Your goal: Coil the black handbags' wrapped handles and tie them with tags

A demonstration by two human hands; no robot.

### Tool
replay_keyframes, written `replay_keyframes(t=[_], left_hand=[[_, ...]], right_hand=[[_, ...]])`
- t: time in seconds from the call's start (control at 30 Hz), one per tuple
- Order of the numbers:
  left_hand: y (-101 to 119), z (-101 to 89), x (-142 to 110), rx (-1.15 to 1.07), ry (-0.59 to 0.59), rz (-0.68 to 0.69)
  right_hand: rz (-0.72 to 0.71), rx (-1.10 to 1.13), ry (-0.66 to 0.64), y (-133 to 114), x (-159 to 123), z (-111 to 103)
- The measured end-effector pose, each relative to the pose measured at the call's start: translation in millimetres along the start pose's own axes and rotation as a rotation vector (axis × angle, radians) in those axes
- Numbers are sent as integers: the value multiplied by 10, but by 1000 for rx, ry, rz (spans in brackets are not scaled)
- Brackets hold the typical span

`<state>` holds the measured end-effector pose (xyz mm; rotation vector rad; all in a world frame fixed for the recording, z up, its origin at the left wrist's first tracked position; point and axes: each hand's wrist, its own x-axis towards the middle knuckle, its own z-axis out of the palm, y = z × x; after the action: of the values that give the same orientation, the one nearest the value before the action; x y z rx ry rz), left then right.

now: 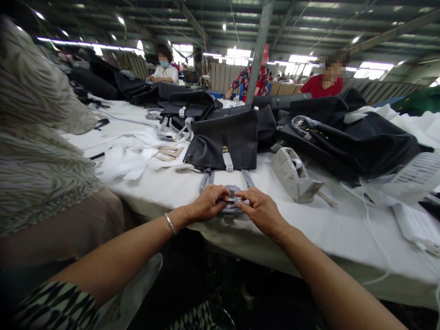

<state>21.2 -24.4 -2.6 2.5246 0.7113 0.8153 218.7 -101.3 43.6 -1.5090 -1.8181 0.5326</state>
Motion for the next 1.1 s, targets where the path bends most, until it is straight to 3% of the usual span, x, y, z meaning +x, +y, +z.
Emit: replay_keyframes(t=[0.1,0.23,0.3,0.5,0.6,0.67,0.77,0.87,1.1], left_hand=[[-14,8,-16,22,22,9],[-53,15,-23,34,15,54],[-58,6,-15,25,-9,63],[-45,-29,-1,-10,-34,62],[-37,-30,-6,-8,-41,59],[-25,-29,-9,2,-32,63],[-11,-25,-13,13,-17,65],[-35,-13,-11,32,-17,76],[-136,13,11,68,-62,40]], right_hand=[[2,-49,-106,21,244,72],[272,96,-246,55,446,66],[346,153,-246,52,513,79],[385,231,114,29,715,82],[405,466,363,7,733,-191],[422,598,450,-21,623,-432],[490,742,374,-28,202,-690],[593,811,352,93,-476,-763],[909,786,642,679,-2383,-707]])
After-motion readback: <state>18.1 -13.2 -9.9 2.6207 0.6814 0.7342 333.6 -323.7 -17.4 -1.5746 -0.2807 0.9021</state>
